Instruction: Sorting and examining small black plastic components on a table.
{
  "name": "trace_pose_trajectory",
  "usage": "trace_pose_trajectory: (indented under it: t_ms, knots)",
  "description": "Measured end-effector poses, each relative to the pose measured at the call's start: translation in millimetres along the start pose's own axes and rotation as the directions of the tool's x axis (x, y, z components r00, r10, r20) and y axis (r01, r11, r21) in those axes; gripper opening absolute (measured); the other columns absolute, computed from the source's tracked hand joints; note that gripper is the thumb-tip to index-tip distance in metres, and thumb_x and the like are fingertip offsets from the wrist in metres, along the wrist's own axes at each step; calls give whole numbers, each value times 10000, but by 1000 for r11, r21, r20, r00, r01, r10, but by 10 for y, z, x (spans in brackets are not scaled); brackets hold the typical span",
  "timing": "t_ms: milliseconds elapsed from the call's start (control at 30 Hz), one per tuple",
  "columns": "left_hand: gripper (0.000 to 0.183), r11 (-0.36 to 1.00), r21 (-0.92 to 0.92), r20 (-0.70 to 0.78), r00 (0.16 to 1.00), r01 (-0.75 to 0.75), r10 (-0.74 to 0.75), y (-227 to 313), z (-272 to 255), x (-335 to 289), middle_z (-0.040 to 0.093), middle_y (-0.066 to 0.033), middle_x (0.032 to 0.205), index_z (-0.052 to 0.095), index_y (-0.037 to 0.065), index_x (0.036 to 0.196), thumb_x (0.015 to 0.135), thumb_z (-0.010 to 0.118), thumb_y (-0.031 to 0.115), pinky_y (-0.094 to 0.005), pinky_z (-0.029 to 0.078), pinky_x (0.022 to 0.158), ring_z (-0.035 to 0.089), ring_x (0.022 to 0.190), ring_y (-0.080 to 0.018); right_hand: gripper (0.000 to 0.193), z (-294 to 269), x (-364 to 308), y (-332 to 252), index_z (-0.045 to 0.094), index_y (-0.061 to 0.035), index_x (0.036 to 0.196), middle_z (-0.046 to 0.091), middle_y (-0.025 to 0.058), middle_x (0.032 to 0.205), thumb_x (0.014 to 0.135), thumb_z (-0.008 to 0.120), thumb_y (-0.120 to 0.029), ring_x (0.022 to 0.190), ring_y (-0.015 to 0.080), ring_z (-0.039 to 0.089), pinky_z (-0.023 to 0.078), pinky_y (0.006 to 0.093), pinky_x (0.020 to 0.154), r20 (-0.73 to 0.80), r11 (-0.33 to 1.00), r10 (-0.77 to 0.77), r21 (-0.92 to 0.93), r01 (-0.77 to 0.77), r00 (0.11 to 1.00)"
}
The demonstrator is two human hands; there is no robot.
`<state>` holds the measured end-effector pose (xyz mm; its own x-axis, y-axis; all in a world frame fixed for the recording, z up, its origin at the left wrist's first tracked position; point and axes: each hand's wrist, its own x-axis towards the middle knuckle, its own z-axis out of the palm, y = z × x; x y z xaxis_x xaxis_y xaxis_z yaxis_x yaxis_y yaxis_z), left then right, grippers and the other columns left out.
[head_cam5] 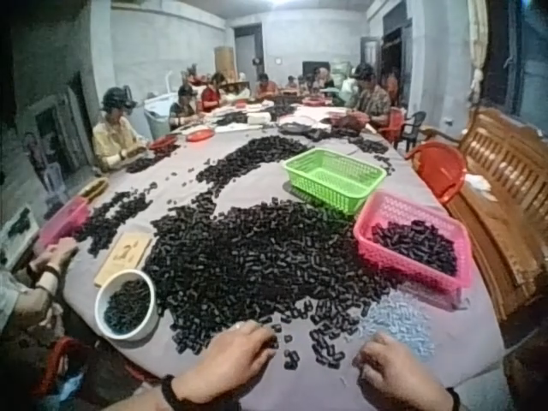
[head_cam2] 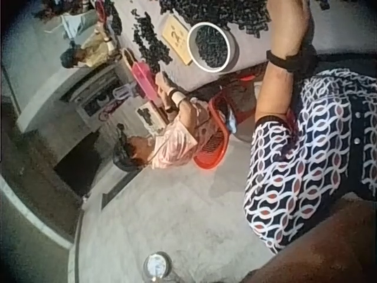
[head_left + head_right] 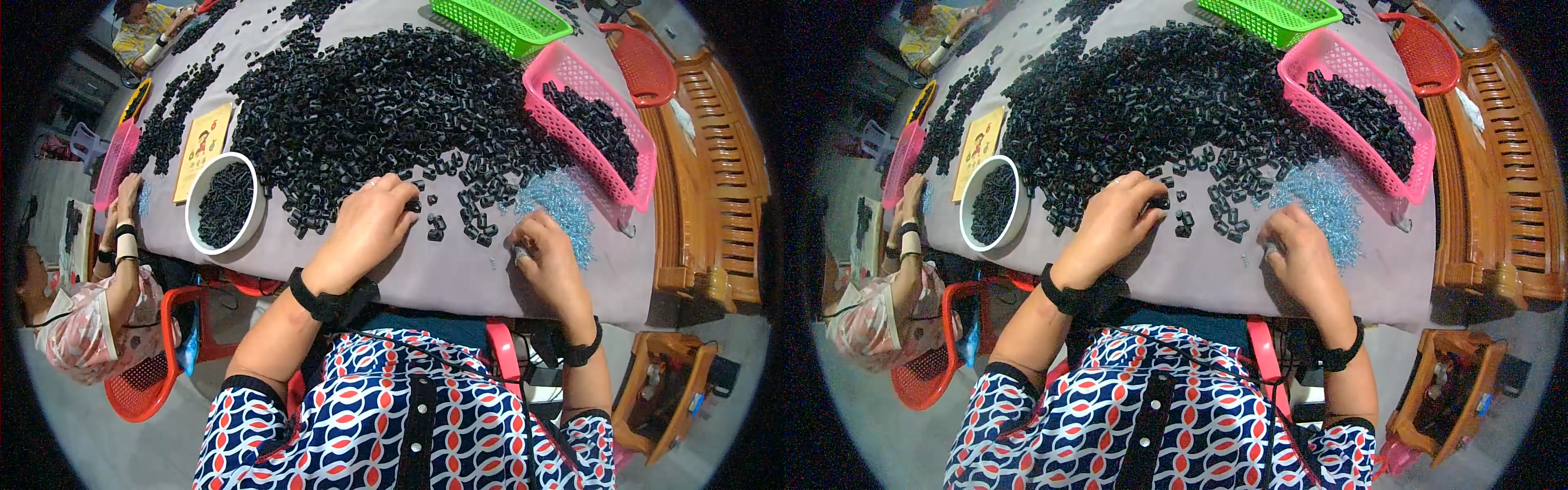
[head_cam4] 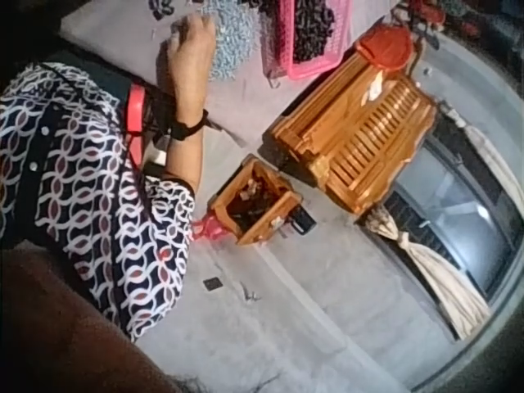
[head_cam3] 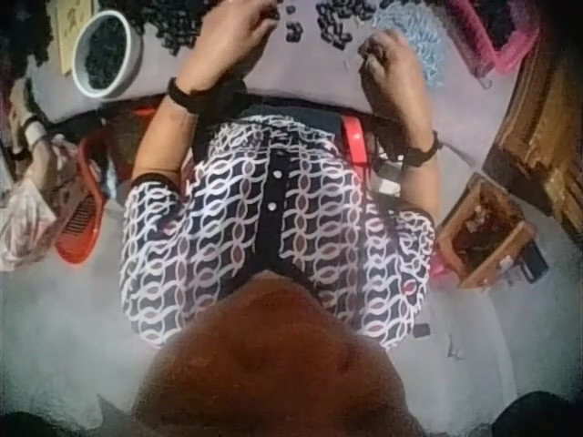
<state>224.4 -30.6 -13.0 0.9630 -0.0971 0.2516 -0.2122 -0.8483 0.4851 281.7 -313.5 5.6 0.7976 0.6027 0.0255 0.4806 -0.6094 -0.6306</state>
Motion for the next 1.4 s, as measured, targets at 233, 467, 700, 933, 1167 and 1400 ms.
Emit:
trace_pose_trajectory:
  t_ms: [233,467,700,933,1167,1400]
  knots:
    - [185,1000,9,23,999,-30,29,-9,24,53,597,-119,946,620,57,976,808,691,90,-428,490,776,580,888,-336,306,50,13,-155,647,-11,984,649,152,932,687,611,51,853,319,652,516,355,766,-74,981,14,192,0,997]
    - [126,613,-692,301,924,381,-234,120,7,-191,638,-13,899,612,36,983,882,683,61,-251,484,675,602,781,-103,218,208,199,-520,673,11,992,666,49,920,777,645,36,869,133,652,518,261,769,-58,718,82,695,-18,995]
    - [178,139,-898,388,900,418,-200,182,49,-268,698,-59,932,660,-26,1050,877,687,11,-226,550,720,662,790,-99,207,543,305,-587,692,-4,1001,668,45,915,804,641,35,882,115,635,512,256,765,-51,647,29,762,20,998]
    - [146,113,-867,457,865,485,-209,148,102,-297,702,-67,893,663,-25,1030,893,673,25,-239,565,700,676,766,-116,401,513,269,-578,689,-47,1076,676,131,924,692,627,52,822,283,655,527,340,719,-252,912,-336,156,380,908]
    - [122,76,-861,478,852,502,-212,93,193,-328,708,-70,865,671,-33,1013,910,652,29,-235,565,685,675,741,-111,485,417,197,-695,643,-77,1182,673,124,953,705,655,11,843,286,643,530,373,706,-96,858,-513,-39,511,853]
    - [112,68,-897,401,868,437,-294,-46,150,-399,711,-75,862,674,-24,1005,905,663,25,-247,577,689,676,742,-114,427,325,328,-721,625,-17,1193,684,188,1044,768,583,-33,975,328,673,536,371,848,160,862,-177,502,74,971]
